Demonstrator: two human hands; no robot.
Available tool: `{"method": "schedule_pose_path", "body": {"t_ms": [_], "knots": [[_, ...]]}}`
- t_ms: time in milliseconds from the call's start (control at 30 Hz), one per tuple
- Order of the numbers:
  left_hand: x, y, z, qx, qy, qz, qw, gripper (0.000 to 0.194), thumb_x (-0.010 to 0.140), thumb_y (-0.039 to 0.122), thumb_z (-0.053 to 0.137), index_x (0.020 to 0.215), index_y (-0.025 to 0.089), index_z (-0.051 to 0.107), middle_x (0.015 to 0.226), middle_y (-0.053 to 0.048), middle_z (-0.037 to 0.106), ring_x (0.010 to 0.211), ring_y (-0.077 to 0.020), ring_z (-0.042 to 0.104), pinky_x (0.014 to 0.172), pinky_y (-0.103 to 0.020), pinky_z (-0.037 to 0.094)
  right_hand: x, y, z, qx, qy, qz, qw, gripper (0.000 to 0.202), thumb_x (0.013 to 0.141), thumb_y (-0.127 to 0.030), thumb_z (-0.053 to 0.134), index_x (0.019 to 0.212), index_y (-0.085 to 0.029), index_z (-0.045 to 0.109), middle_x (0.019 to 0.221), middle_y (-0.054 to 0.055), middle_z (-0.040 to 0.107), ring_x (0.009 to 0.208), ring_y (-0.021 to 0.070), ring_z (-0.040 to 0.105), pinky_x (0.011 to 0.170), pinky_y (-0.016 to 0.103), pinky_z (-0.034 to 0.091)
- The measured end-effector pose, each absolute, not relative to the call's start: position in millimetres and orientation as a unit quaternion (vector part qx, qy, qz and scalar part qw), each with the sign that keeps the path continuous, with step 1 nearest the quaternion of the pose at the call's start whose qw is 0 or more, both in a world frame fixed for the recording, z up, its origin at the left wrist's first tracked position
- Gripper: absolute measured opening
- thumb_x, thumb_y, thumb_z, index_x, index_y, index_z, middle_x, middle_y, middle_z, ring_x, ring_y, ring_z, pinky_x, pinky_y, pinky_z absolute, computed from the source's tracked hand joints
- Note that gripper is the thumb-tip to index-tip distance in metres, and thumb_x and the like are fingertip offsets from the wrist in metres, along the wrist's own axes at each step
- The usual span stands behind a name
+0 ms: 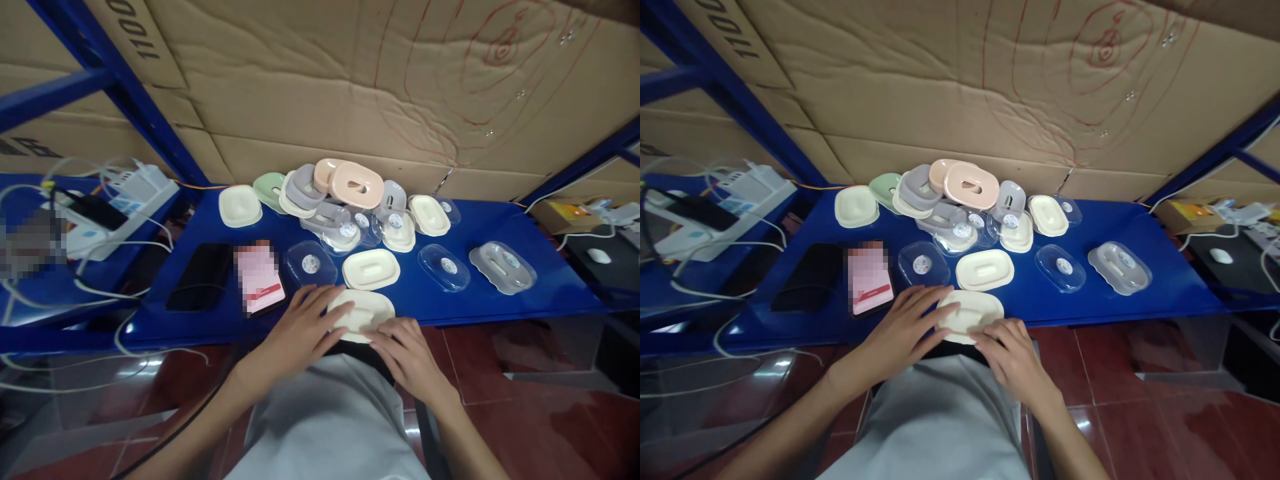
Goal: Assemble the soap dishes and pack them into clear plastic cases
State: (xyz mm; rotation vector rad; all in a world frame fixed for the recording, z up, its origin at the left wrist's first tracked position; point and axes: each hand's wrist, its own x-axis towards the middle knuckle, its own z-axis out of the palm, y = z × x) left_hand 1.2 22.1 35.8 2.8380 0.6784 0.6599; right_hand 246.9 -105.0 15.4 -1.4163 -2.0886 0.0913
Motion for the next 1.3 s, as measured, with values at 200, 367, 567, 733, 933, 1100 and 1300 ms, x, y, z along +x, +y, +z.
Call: {"method": "schedule_pose_path", "body": {"t_ms": [200,367,567,733,933,1100,1300], "knots": [[-5,8,16,0.949,0.214,0.221,0.064,0.019,0.104,0.024,0.065,0.123,0.021,0.069,0.135,-0.011,0.073,0.131,-0.0295,0.065,0.112,-0.050,0.047,280,-94,11,-0.573,-0.766,0.016,0.292,0.034,0.106,-0.023,0.058,0.138,-0.031,0.068,0.134,0.009,0.072,0.125,0.0278,0.067,0.103,0.047,0.053],[-8,10,10,0.946,0.204,0.244,0.059,0.019,0.104,0.023,0.065,0.121,0.020,0.070,0.131,-0.012,0.074,0.131,-0.0292,0.065,0.108,-0.047,0.051,340,-73,4,-0.687,-0.672,-0.095,0.258,0.046,0.108,-0.036,0.053,0.153,-0.030,0.056,0.161,0.015,0.054,0.147,0.0374,0.051,0.115,0.062,0.043],[-7,13,3,0.931,0.201,0.286,0.100,0.018,0.101,0.021,0.068,0.118,0.020,0.071,0.127,-0.012,0.074,0.130,-0.0285,0.066,0.107,-0.046,0.056,366,7,44,-0.667,-0.686,-0.139,0.253,0.047,0.109,-0.044,0.048,0.152,-0.026,0.056,0.162,0.016,0.052,0.149,0.0351,0.049,0.119,0.058,0.043],[-15,15,2,0.902,0.200,0.313,0.220,0.015,0.101,0.014,0.066,0.113,0.022,0.069,0.128,-0.011,0.071,0.135,-0.0242,0.062,0.115,-0.043,0.056,326,125,79,-0.597,-0.774,-0.085,0.192,0.076,0.103,-0.057,0.060,0.167,-0.024,0.034,0.177,0.015,0.027,0.163,0.0385,0.028,0.128,0.063,0.029],[-18,15,2,0.911,0.199,0.304,0.195,0.013,0.102,0.015,0.065,0.114,0.021,0.067,0.130,-0.012,0.069,0.136,-0.0254,0.063,0.116,-0.045,0.057,321,197,75,-0.601,-0.785,-0.031,0.150,0.089,0.097,-0.049,0.072,0.169,-0.024,0.028,0.177,0.019,0.021,0.162,0.0454,0.025,0.122,0.075,0.031],[-15,15,5,0.916,0.209,0.291,0.182,0.009,0.104,0.017,0.062,0.110,0.021,0.066,0.129,-0.012,0.069,0.137,-0.0252,0.063,0.116,-0.044,0.057,323,176,91,-0.565,-0.797,-0.088,0.195,0.066,0.104,-0.054,0.060,0.161,-0.023,0.048,0.173,0.015,0.032,0.160,0.0433,0.032,0.124,0.070,0.033],[-26,11,2,0.894,0.257,0.311,0.195,0.017,0.102,0.015,0.062,0.118,0.022,0.065,0.142,-0.014,0.064,0.138,-0.0268,0.063,0.118,-0.043,0.057,303,21,86,-0.524,-0.808,-0.053,0.262,0.048,0.107,-0.047,0.058,0.154,-0.036,0.059,0.165,0.005,0.051,0.154,0.0356,0.045,0.127,0.064,0.037]]}}
